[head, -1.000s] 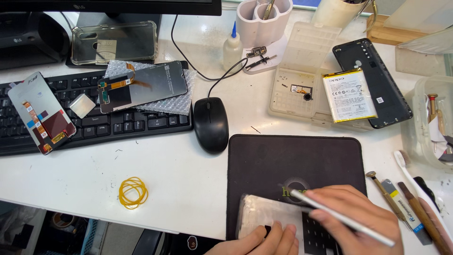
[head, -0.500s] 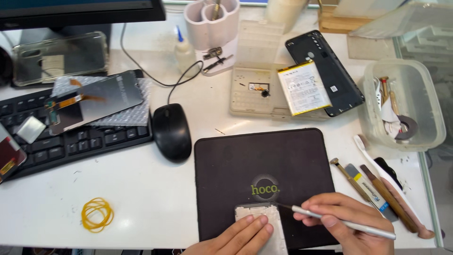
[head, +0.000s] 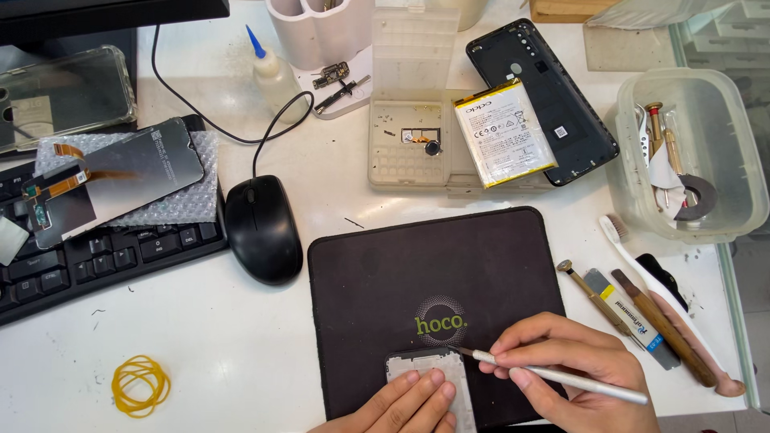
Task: The person disassembles a smartphone, removes the back cover, and uses a precision tool to scrape adhesive residue from the phone's frame. They then place a black adhesive sheet onto the frame and use tweezers to adjust small components inside the device.
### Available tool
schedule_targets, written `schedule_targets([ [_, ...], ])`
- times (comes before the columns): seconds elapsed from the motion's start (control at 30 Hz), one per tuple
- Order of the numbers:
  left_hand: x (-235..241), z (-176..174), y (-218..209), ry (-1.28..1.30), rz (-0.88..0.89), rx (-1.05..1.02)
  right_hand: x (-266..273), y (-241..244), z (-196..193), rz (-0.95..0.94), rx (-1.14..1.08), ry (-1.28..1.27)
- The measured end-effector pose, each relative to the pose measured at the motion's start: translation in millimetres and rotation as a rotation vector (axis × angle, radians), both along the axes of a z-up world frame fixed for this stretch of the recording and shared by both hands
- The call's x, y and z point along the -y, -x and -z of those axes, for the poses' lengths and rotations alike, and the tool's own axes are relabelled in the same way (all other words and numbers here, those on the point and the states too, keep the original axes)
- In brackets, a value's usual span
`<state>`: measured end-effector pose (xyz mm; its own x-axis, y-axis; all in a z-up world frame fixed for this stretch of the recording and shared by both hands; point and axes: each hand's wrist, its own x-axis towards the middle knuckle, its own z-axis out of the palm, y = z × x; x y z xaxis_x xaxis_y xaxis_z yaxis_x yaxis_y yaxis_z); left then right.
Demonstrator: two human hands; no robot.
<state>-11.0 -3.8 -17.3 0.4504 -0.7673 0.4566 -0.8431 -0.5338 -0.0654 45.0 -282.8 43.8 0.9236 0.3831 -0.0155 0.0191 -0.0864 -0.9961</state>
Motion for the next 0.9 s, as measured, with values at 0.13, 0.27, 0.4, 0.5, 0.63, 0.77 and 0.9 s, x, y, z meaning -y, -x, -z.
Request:
schedule_targets([
  [0.13, 0.1, 3.1, 1.5, 0.012, 0.006, -0.021, -0.4, -1.3, 0.4, 0.01, -0.038, -0.018],
  [0.27, -2.0, 5.4, -0.1, -0.002, 0.013, 0.028, 1.4, -0.6, 3.4, 0.012, -0.044, -0.017],
  [0.4, -0.7, 6.7, 1.1, 0.003, 0.01, 0.034, 3.6, 1.2, 6.5, 0.021, -0.082, -0.05],
  [0.5, 0.2, 8.9, 0.6, 0.011, 0.007, 0.035, 4.2, 1.2, 8.9, 0.024, -0.101, -0.039],
  [0.63, 0.5, 9.8, 1.2, 0.012, 0.0, 0.03, 3.6, 1.4, 10.7, 0.034, -0.136, -0.014],
  [0.77, -0.3, 8.2, -0.1, 0.007, 0.01, 0.036, 2.0, 0.9, 11.8, 0.002, -0.097, -0.028],
  [0.9, -1.9, 3.4, -0.5, 0.0, 0.016, 0.026, 0.3, 0.5, 12.1, -0.002, -0.111, -0.019],
])
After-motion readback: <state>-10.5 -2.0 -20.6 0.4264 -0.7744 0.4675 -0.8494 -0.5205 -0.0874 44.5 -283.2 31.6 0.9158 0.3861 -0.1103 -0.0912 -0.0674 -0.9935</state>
